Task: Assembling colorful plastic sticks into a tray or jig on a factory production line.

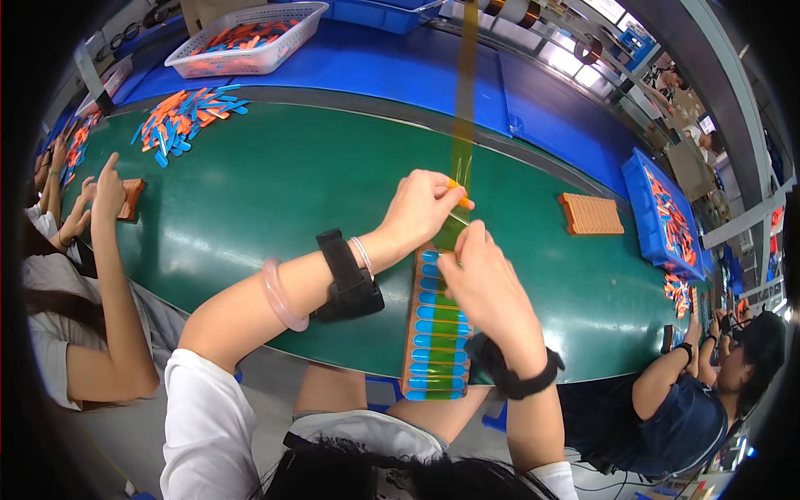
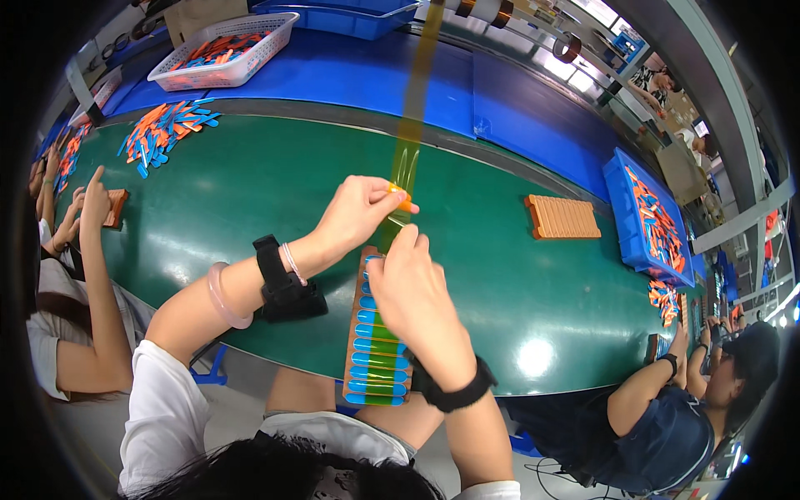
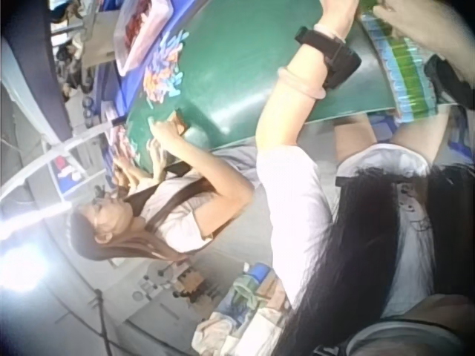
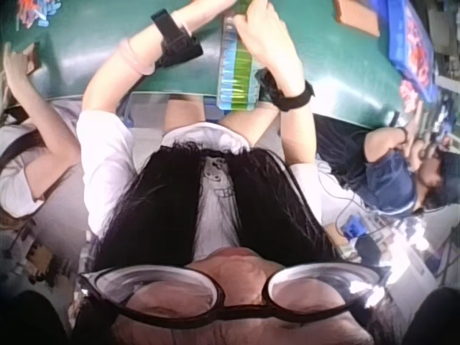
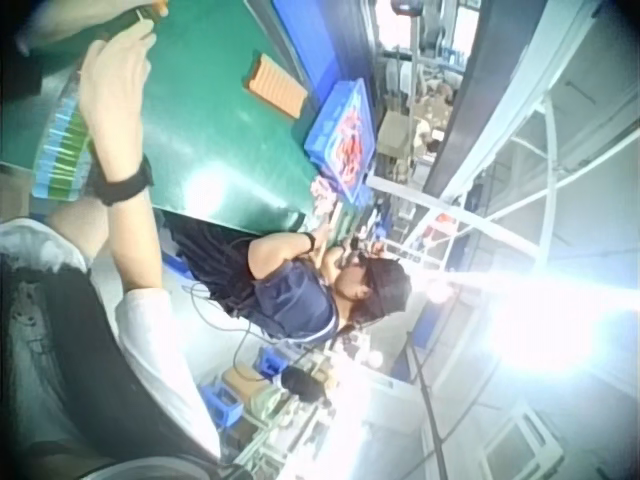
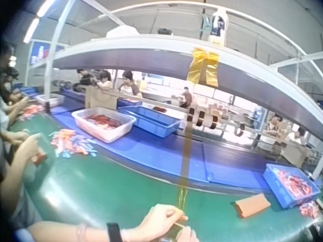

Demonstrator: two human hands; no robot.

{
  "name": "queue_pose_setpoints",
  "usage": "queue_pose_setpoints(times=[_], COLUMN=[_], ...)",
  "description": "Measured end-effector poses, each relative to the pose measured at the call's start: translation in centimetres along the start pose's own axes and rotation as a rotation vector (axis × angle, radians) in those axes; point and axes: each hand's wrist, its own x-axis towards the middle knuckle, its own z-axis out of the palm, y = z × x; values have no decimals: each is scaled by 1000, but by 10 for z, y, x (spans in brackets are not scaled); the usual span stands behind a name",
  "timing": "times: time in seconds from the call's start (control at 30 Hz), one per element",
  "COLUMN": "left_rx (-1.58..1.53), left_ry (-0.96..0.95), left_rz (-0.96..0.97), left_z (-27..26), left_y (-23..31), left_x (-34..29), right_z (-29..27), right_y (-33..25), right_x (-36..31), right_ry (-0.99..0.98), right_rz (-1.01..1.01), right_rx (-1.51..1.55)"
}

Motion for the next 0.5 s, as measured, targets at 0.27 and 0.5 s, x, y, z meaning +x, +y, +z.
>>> queue_pose_setpoints(times=[0.27, 0.5], left_rx=[81, -356], left_ry=[-3, -176], left_rz=[-30, -105], left_z=[-2, -10], left_y=[-15, 22], left_x=[1, 17], right_z=[0, -17], right_y=[11, 38], right_x=[39, 4], right_ry=[12, 298], right_rz=[151, -77], right_rx=[129, 179])
